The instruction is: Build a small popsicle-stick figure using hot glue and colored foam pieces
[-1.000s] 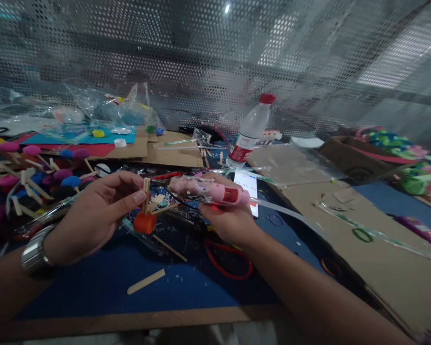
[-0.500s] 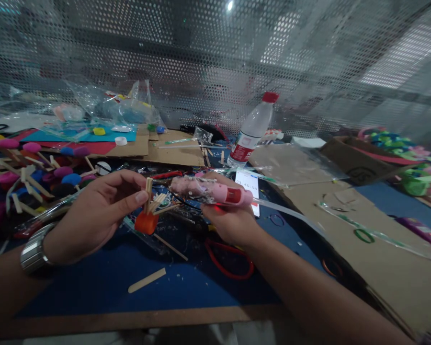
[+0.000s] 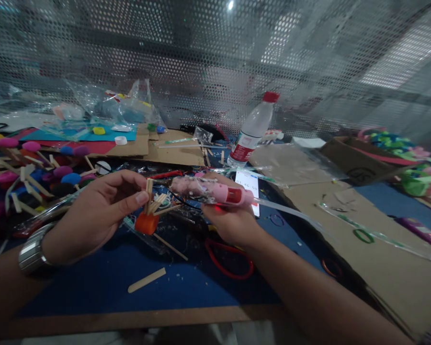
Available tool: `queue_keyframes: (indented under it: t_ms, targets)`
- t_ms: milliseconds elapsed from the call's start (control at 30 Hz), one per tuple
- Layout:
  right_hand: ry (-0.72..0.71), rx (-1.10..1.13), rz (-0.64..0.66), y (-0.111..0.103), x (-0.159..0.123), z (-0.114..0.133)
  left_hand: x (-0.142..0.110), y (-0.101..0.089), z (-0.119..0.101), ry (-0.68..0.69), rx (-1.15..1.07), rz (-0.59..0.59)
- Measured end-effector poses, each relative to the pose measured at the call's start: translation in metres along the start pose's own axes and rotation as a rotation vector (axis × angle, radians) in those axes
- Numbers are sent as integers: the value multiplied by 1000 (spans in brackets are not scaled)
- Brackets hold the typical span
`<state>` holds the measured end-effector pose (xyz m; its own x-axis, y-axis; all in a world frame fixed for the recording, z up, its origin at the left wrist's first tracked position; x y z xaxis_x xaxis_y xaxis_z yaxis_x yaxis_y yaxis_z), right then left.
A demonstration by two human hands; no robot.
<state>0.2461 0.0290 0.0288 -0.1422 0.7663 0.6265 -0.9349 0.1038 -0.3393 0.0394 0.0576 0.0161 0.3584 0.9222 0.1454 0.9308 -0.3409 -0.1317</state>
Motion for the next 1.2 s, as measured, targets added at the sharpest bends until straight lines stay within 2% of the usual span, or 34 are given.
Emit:
queue_keyframes:
  t_ms: [300, 533, 700, 1200]
  targets:
    - [-63, 5, 15, 1, -1, 2, 3, 2, 1, -4, -32, 12]
    - [-23, 39, 20, 1, -1, 2, 1, 1, -1, 4, -17, 18]
    - [-62, 54, 39, 4, -1, 4, 1, 1, -1, 24, 0, 22]
    - [-55, 24, 36, 3, 1, 7, 1, 0, -1, 6, 7, 23]
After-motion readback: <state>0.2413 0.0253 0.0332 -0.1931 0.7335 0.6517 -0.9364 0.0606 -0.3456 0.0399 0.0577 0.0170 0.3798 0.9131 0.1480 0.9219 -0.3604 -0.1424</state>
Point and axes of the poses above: each hand's wrist, its own x-axis towards the middle knuckle, its own y-axis out of the palm, z = x × y, the point moved 7 cm from there along x, towards the middle knuckle, and after that the axes turned 14 degrees about x, right-handed, at the moved point
